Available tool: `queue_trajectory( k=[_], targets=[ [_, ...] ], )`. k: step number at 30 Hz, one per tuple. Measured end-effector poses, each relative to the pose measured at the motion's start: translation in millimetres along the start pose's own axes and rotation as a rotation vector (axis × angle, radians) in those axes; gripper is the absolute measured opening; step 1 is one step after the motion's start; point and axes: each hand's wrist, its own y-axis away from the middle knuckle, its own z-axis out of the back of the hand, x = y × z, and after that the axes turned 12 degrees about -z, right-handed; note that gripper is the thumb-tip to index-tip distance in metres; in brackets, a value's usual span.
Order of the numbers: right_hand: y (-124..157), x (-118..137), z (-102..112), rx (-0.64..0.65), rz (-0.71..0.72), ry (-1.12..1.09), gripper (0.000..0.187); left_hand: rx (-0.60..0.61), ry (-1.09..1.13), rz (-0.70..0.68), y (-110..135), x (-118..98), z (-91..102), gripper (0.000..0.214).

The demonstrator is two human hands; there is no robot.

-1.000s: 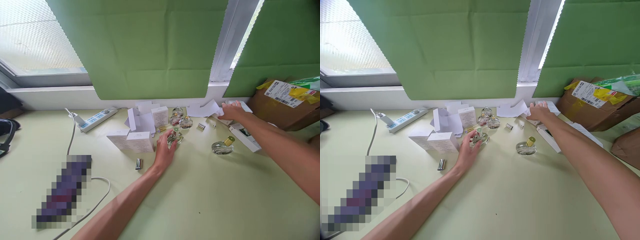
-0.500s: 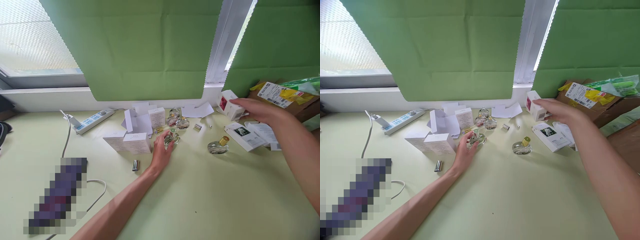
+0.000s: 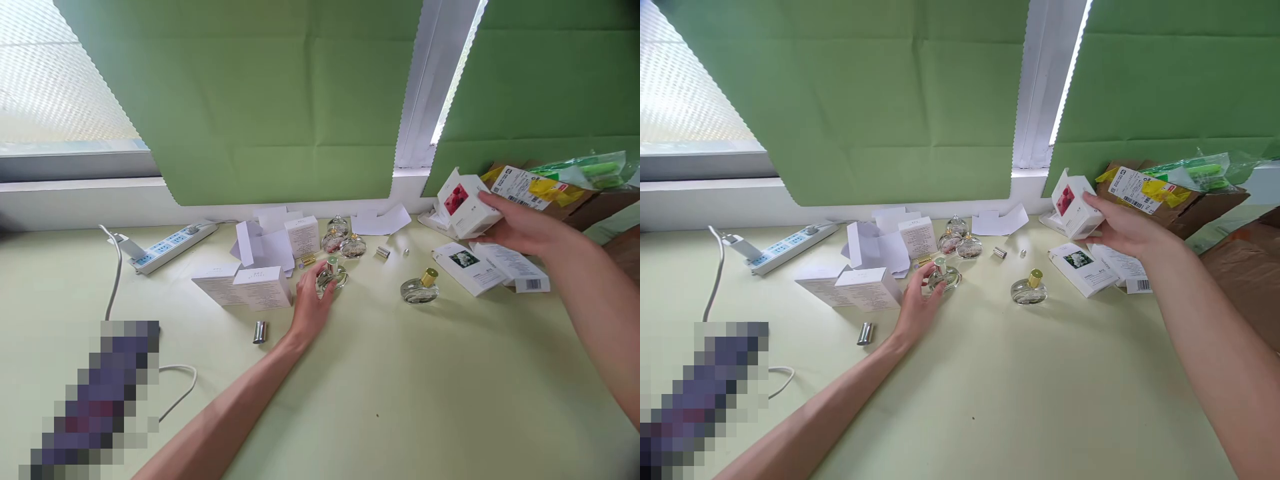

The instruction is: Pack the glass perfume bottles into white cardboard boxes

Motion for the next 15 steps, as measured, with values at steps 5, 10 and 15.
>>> queue_trajectory(
  k=[5,10,15],
  targets=[
    [-34.9,25.8,-7.7,-0.066,0.077,0.127,0.043,0.003,-0.01,-0.007,0.6,0.2,0.4,0.04],
    [-56.2,36.9,-8.5,-0.254,0.181,0.388,0.064,0.007,-0.009,0.001,0.8,1.0,0.8,0.041],
    [-78.4,13.5,23.4,-0.644,0.061,0.729,0.049,0.018,-0.022,0.005,1.0,0.4,0.7,0.04]
  ],
)
